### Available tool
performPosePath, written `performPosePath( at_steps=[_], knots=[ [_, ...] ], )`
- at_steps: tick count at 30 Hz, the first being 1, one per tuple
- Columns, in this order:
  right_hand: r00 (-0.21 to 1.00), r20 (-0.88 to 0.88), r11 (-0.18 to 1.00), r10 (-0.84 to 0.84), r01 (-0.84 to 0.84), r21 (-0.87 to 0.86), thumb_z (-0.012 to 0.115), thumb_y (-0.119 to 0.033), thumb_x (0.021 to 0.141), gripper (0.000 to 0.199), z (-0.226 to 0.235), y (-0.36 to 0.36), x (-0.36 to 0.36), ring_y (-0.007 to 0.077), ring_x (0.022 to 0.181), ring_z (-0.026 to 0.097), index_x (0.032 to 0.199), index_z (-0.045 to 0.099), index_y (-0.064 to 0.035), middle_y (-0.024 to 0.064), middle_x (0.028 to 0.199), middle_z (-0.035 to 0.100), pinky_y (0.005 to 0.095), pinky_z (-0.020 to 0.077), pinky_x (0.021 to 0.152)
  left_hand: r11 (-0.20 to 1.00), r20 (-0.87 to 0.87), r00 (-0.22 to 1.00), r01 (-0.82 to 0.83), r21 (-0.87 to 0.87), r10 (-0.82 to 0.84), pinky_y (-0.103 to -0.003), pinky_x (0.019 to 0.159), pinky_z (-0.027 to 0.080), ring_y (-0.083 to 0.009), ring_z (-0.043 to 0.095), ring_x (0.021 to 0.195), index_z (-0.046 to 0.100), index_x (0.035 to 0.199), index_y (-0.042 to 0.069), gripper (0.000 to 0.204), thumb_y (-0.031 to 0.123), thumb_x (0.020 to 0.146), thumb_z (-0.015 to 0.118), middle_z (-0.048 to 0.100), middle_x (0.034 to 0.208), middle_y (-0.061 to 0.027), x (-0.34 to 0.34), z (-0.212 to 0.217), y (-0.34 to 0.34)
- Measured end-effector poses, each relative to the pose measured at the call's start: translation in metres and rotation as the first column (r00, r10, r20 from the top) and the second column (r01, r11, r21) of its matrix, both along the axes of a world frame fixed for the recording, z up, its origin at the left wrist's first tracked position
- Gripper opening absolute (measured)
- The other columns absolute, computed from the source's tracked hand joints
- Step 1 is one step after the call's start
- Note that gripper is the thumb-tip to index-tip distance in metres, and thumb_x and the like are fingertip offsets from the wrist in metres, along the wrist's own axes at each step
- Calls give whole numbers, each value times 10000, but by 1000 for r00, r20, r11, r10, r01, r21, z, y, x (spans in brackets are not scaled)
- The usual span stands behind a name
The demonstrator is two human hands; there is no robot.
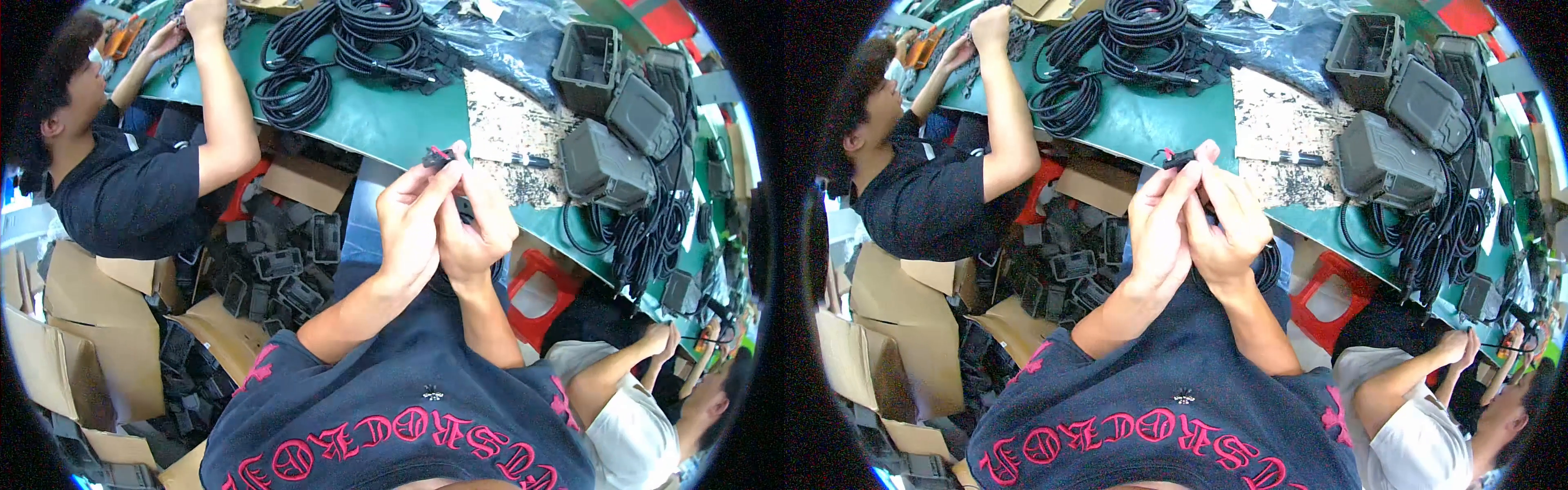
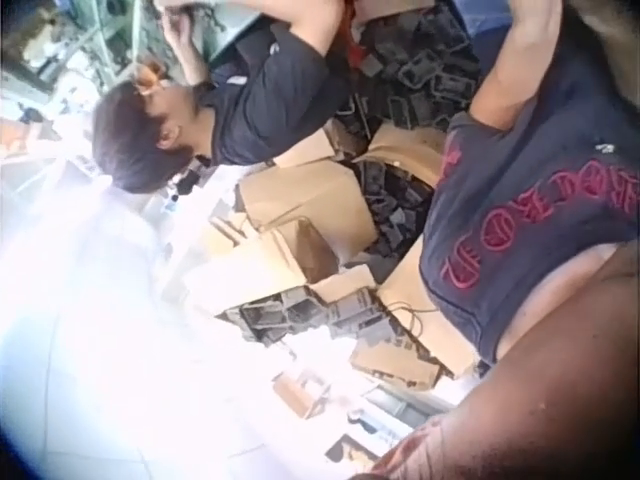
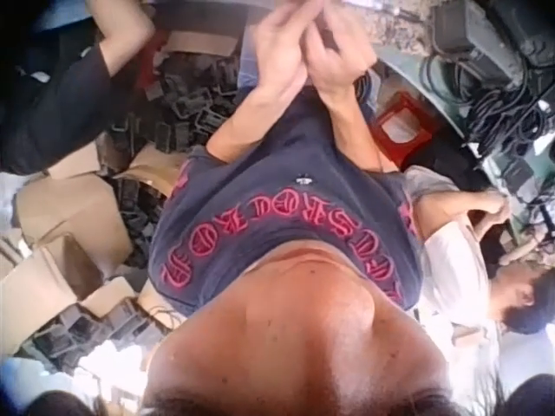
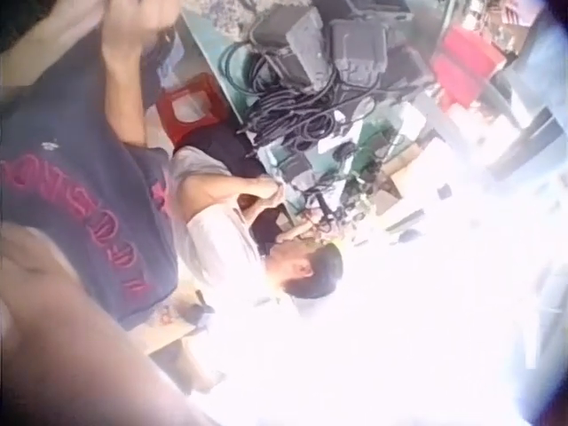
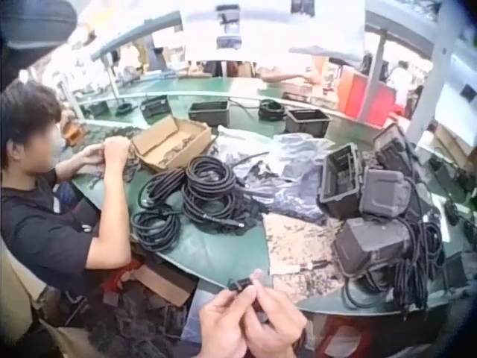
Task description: Assembling and sealing electrical connectors for battery boxes on an assembly line.
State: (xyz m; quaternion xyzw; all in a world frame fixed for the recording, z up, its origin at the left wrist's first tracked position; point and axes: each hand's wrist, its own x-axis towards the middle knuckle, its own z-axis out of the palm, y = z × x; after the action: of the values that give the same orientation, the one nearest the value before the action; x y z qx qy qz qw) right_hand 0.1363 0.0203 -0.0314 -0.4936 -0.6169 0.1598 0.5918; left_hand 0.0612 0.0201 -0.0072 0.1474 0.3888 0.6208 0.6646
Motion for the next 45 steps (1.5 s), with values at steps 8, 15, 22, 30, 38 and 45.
performPosePath(
  at_steps=[8,15,22,30,38,45],
  knots=[
    [983,-51,973,178,-184,-143,655,37,851,250,24,2,29,156,650,535,1100,667,23,97,850,610,267,436,590,828,-680,731,408,383,-46,-234,796,489,-112,574,980,643,1220,-19,358,49,873,699,620,1187,-107,-63,22,24],
    [930,-77,912,359,-367,-183,645,12,863,220,30,0,43,127,638,506,1081,676,13,60,783,584,240,389,570,723,-700,530,690,29,-478,-207,571,526,-121,644,645,723,879,-54,80,-12,813,742,706,824,-99,-85,71,61],
    [727,-594,647,345,-642,-411,625,-44,907,213,30,-5,63,67,741,512,1103,691,9,5,836,598,218,419,670,572,-703,435,819,48,-562,-274,680,593,-173,711,731,718,913,-59,84,-4,853,701,720,815,-134,-91,77,70],
    [465,-835,355,295,-864,-356,613,-111,959,218,15,7,81,0,512,358,1141,678,-11,-71,663,508,202,257,442,146,-858,8,985,96,513,-305,583,562,-202,688,676,663,961,22,190,54,774,658,699,867,-63,-92,104,68],
    [877,-217,852,429,-473,-224,731,-37,822,282,26,15,76,101,541,525,1091,688,37,61,736,632,261,406,487,300,-907,-81,952,52,414,-299,584,565,-211,698,664,669,958,-22,146,52,833,677,696,779,-90,-86,107,77],
    [968,185,952,172,-211,220,781,-2,727,342,20,8,88,208,556,608,1055,689,23,100,710,639,307,476,491,378,-10,391,882,-283,-920,-299,637,600,-210,713,697,682,973,-36,171,126,923,663,711,807,-139,-82,74,90]
  ],
)
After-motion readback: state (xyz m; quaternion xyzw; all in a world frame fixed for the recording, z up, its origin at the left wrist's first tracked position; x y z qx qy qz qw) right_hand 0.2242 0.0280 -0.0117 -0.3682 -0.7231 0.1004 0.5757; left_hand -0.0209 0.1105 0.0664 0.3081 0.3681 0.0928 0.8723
